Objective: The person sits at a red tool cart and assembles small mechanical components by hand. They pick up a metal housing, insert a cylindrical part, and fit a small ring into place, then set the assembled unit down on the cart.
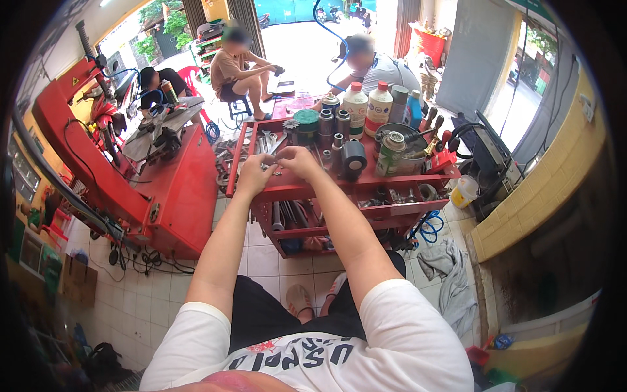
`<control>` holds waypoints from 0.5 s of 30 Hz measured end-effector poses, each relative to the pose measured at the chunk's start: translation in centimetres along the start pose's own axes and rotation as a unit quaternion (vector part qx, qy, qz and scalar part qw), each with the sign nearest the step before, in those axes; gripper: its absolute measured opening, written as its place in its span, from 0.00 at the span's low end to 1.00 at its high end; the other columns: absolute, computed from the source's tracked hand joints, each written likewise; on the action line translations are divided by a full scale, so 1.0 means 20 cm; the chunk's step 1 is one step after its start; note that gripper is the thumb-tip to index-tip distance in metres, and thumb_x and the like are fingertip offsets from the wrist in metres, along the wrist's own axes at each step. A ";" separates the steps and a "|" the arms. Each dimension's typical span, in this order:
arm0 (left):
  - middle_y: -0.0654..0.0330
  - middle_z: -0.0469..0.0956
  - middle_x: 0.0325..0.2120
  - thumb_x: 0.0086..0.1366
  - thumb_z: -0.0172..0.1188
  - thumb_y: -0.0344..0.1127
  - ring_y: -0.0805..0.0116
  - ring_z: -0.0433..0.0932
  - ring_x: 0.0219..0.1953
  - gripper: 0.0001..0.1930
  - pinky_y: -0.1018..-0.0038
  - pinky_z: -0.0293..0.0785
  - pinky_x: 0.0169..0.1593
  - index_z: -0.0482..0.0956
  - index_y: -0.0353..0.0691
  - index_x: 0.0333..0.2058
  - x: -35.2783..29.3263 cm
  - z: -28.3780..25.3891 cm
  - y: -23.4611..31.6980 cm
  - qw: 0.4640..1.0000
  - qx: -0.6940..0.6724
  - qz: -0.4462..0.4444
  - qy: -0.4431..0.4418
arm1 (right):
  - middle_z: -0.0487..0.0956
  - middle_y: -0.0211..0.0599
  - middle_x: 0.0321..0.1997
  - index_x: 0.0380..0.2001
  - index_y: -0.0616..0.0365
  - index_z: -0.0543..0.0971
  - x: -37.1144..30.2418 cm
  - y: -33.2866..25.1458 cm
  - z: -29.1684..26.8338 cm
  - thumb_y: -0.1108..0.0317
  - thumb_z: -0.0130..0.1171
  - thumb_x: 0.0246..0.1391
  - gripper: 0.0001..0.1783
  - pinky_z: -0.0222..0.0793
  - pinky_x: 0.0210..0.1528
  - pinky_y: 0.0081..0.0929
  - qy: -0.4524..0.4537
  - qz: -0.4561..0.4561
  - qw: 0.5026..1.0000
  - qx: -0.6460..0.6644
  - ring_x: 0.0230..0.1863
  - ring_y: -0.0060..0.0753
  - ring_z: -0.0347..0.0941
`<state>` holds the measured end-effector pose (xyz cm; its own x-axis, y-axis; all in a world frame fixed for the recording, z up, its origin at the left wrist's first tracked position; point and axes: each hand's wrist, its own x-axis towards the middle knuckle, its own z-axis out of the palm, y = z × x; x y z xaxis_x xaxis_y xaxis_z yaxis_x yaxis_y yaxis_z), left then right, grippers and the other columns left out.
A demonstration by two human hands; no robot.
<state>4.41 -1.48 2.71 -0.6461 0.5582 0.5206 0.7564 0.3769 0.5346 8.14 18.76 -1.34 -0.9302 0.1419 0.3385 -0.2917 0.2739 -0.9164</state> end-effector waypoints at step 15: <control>0.50 0.88 0.32 0.62 0.71 0.37 0.60 0.88 0.35 0.12 0.66 0.82 0.43 0.88 0.32 0.37 0.03 0.02 -0.11 0.983 -0.124 -0.117 0.072 | 0.90 0.35 0.48 0.59 0.58 0.78 0.00 0.01 -0.02 0.62 0.67 0.67 0.21 0.75 0.39 0.22 -0.058 0.082 0.994 0.053 0.41 0.21 0.82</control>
<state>2.33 -1.61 1.56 -0.8204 0.3607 0.4437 0.5493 0.2814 0.7868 8.09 19.21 -1.41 -0.9847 0.0634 0.1622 -0.1509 0.1541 -0.9764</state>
